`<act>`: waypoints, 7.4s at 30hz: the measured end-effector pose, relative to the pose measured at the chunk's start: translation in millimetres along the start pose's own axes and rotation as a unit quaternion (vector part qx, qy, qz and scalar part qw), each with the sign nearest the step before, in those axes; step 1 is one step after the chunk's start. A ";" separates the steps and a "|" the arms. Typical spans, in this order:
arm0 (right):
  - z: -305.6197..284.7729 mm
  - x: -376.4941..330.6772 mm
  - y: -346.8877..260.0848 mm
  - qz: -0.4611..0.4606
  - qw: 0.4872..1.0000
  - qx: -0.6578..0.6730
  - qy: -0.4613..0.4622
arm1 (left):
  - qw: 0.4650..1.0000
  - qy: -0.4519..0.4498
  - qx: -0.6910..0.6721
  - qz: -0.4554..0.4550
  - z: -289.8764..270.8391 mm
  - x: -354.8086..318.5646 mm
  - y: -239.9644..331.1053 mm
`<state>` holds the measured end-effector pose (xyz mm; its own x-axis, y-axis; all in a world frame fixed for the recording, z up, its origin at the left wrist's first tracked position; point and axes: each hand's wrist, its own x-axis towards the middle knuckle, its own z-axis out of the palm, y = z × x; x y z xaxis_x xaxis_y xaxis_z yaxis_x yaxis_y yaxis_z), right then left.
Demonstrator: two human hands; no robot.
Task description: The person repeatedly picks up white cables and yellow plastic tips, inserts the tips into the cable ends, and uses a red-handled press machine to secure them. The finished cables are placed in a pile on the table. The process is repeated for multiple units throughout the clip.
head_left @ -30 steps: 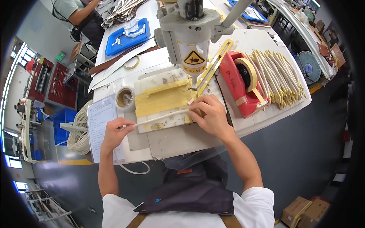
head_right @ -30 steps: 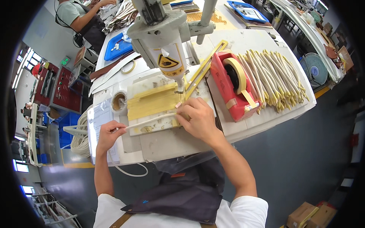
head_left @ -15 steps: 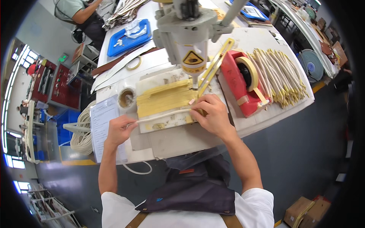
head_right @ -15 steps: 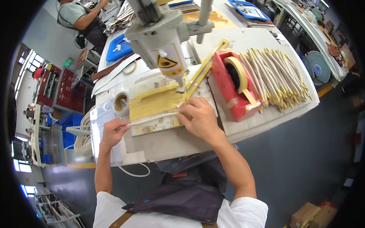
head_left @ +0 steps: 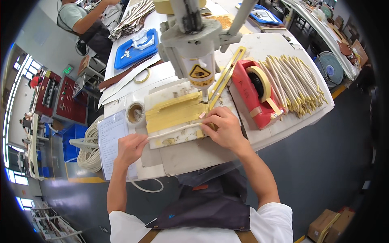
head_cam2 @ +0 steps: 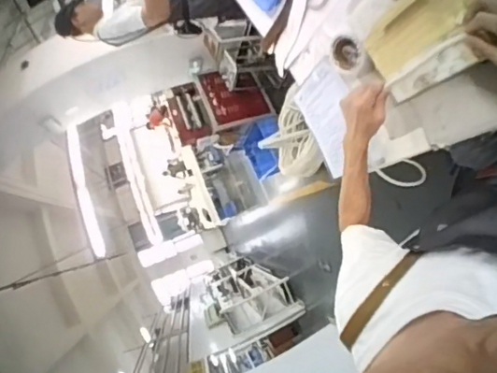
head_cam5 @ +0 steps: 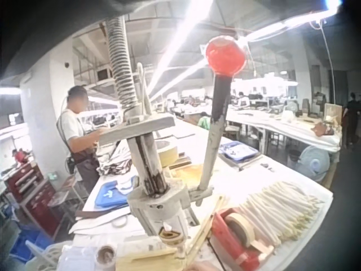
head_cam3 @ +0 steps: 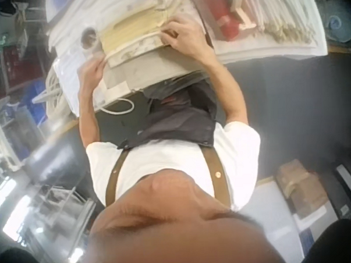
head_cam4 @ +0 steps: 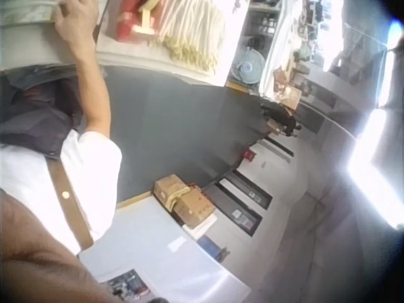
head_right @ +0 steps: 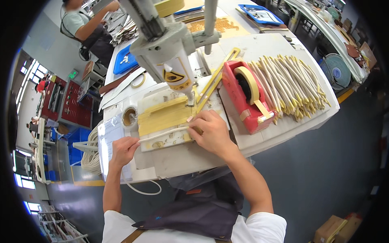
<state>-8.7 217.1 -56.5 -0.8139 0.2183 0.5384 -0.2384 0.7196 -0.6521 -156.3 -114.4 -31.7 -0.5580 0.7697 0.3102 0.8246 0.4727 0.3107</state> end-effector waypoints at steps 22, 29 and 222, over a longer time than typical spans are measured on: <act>11.9 -9.0 12.6 -0.041 0.998 0.003 0.041 | 0.999 0.024 -0.030 0.023 12.4 -2.8 -1.9; -63.9 -7.2 -51.4 -0.049 0.998 -0.044 0.018 | 0.993 0.082 -0.080 -0.001 3.9 -4.5 10.2; -36.4 -132.8 -71.2 0.258 0.772 0.581 0.005 | 0.796 -0.127 -0.579 -0.120 40.0 -14.6 210.6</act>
<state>135.7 160.9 -62.1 -0.9565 0.2880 0.0471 -0.2028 -0.5398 -0.8170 29.2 -8.9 -6.7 -0.5288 0.8483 -0.0281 -0.0234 0.0185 0.9996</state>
